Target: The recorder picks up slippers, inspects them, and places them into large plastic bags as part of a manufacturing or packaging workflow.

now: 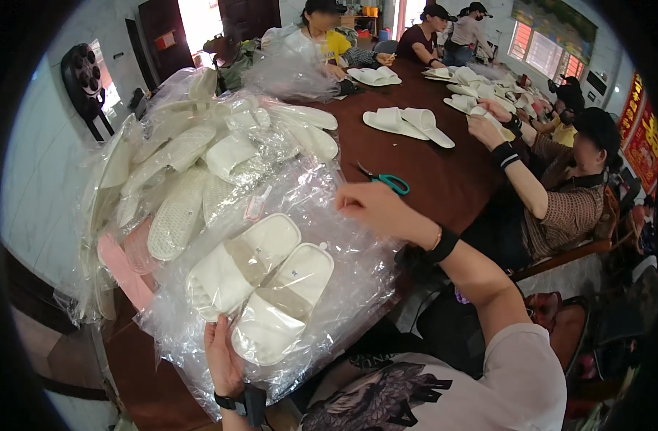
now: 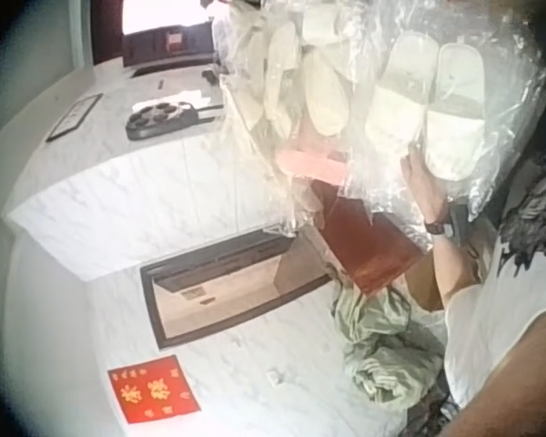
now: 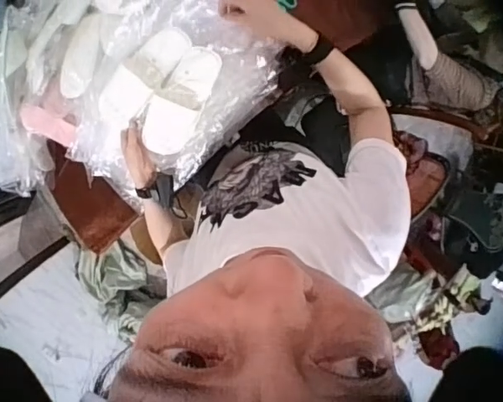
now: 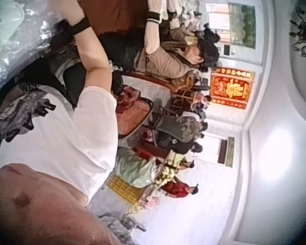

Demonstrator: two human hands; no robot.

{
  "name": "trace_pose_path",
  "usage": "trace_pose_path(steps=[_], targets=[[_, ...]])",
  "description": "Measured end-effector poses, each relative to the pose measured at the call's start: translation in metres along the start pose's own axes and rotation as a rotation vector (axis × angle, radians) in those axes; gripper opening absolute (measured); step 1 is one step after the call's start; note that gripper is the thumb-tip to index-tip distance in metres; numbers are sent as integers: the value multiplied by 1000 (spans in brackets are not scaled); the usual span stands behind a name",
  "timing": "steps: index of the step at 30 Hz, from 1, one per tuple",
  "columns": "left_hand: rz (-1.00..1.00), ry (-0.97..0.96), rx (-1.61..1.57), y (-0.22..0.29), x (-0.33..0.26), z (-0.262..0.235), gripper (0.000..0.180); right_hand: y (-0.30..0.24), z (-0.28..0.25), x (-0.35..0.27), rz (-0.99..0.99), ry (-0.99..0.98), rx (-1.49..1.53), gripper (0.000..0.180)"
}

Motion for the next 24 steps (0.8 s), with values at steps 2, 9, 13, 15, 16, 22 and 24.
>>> trace_pose_path(steps=[2, 9, 13, 15, 16, 22, 24], targets=[[-2, -21, 8, 1, 0, -2, 21, -4, -25, 3, 85, 57, 15, 11], [-49, 6, -21, -4, -5, 21, 21, 19, -43, -3, -40, 267, -515, 18], [-51, -35, -20, -4, -3, 17, 26, 27, -42, 0, 223, 273, -23, 11], [-68, -52, -42, -2, -4, 21, 22, 42, -38, -3, 407, 207, 200, 11], [-71, -52, -35, -1, -5, 21, 22, 57, -34, -6, 496, 169, 278, 11], [-47, -31, 3, -2, -3, 4, 29, 62, 0, -21, 379, -439, 1003, 25], [-40, -67, 3, -2, -2, 6, 29, 30, -5, -16, -162, -237, 450, 34]])
Point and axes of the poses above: each hand's wrist, its own x-axis towards the middle knuckle, its own z-axis out of the palm, y = z × x, the point moved 4 cm from there along x, towards the middle knuckle, and after that the axes turned 15 degrees about -x, right-handed, at the moved point
